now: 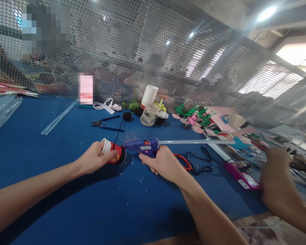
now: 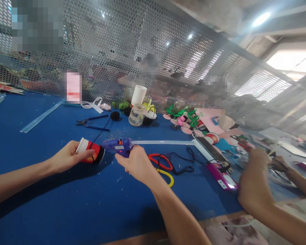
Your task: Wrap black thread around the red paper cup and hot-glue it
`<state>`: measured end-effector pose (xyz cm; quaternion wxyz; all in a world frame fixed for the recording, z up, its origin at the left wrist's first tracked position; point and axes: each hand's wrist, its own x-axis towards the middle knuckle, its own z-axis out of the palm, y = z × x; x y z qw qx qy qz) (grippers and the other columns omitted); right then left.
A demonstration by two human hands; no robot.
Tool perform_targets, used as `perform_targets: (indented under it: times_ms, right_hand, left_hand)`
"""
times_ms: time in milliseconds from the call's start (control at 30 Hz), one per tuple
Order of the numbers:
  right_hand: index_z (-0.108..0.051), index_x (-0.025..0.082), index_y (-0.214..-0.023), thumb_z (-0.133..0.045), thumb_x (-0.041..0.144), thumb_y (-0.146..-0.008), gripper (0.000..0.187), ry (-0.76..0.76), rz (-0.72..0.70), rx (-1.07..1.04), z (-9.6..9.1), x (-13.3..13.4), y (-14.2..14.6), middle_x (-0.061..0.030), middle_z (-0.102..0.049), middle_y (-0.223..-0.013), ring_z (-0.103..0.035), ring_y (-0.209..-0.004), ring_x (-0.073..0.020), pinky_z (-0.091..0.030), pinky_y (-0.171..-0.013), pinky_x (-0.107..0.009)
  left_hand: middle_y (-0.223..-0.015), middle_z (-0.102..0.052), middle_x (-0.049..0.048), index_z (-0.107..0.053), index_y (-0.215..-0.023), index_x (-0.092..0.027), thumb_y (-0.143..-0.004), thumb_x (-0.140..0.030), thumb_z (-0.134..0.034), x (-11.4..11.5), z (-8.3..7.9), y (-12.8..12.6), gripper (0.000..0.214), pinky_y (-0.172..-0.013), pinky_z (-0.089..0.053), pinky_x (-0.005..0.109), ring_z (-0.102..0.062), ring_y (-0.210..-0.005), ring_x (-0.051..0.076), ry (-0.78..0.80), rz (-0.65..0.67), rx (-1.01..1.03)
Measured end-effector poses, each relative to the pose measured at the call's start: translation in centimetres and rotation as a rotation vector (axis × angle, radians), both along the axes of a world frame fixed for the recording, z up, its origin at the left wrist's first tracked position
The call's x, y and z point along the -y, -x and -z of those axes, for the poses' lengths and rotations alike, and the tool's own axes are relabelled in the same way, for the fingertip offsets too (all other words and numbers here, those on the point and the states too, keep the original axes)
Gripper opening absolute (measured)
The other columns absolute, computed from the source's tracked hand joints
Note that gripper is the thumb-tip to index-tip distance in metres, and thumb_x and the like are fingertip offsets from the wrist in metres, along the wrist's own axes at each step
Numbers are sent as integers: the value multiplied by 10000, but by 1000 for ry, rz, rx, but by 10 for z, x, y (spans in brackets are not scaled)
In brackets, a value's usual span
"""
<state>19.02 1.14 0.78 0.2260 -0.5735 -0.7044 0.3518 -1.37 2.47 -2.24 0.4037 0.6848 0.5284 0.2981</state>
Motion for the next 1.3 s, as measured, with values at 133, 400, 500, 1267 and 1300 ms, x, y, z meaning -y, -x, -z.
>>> perform_targets:
  times_ms: [133,400,500,1267,1300]
  right_hand:
    - [-472,147,-517,-479,339,-689,259,23,22,3,-2,1,0,31,-445,-362,-427,-307,-74,-386,-362,-195]
    - [-444,156,-472,-482,335,-686,281,17,29,3,-5,3,2,29,-443,-351,-429,-305,-77,-384,-362,-195]
    - [-423,163,-452,-487,325,-684,290,17,31,-6,-6,5,2,32,-435,-343,-419,-297,-74,-373,-351,-190]
    - [-389,177,-405,-493,306,-680,321,-33,40,31,-8,12,0,38,-414,-319,-414,-291,-68,-355,-334,-170]
    - [-385,178,-402,-494,304,-679,324,-35,38,31,-8,12,0,39,-413,-318,-414,-290,-68,-356,-336,-169]
  left_hand:
    - [-447,-383,-46,-443,-487,-150,-658,-373,-481,1,-1,0,284,-404,-240,194,-311,-418,69,-10,35,10]
    - [-457,-426,-33,-491,-510,-139,-661,-366,-484,-1,4,2,273,-408,-257,198,-328,-417,72,-11,15,4]
    - [-456,-432,-33,-496,-514,-140,-662,-372,-485,-2,5,2,276,-412,-262,200,-339,-416,76,2,10,16]
    - [-470,-312,-59,-402,-501,-157,-660,-404,-458,-4,5,2,299,-410,-215,203,-255,-438,65,20,-3,-27]
    - [-472,-311,-59,-402,-504,-156,-663,-405,-457,-4,5,2,300,-411,-216,203,-254,-440,65,18,2,-27]
